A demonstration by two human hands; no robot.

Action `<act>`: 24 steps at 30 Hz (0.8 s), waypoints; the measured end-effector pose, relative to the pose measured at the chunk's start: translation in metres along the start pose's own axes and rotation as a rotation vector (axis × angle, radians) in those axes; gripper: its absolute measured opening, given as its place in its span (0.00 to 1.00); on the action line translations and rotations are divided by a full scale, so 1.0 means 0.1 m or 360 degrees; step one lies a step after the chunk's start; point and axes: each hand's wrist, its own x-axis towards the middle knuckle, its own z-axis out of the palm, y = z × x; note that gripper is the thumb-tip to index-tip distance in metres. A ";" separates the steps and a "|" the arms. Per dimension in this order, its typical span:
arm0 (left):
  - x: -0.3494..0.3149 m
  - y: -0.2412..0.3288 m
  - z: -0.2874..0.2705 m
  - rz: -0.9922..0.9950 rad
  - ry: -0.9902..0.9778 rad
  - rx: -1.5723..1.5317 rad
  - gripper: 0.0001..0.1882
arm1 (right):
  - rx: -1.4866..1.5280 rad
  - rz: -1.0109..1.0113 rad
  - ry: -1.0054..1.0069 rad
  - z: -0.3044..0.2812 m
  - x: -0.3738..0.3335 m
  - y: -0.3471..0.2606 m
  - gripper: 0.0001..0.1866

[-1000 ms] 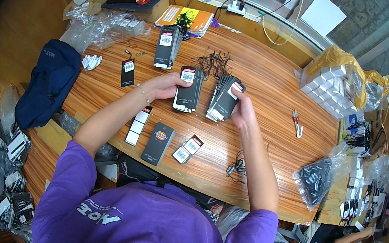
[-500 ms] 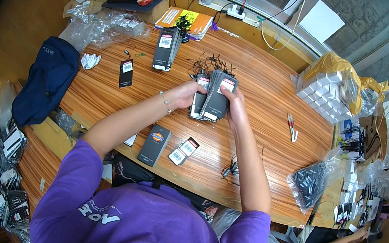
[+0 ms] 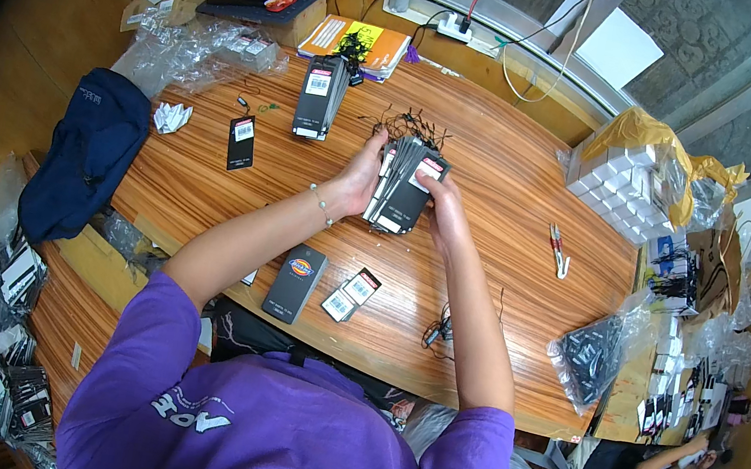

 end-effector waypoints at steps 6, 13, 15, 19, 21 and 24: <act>0.30 -0.28 -0.10 0.0178 0.0086 -0.0021 0.34 | -0.0011 0.0055 -0.0146 0.13 0.04 -0.03 0.34; 0.18 -0.32 0.06 0.0258 0.0152 0.0153 0.29 | -0.0113 0.0164 -0.0260 0.05 0.02 -0.21 0.39; 0.35 -0.38 -0.06 0.0336 0.0193 0.0153 0.30 | -0.0097 0.0088 -0.0291 0.07 0.05 -0.17 0.39; 0.05 -0.21 0.12 0.0091 -0.0070 0.0196 0.34 | -0.0277 -0.0027 -0.0131 -0.01 0.05 -0.20 0.38; 0.12 -0.16 0.01 0.0196 -0.0029 0.0376 0.36 | -0.0461 -0.0121 -0.0125 -0.02 0.06 -0.35 0.35; 0.25 -0.03 -0.01 0.0029 -0.0045 0.0305 0.42 | -0.1134 -0.0346 -0.0192 -0.15 0.17 -0.55 0.39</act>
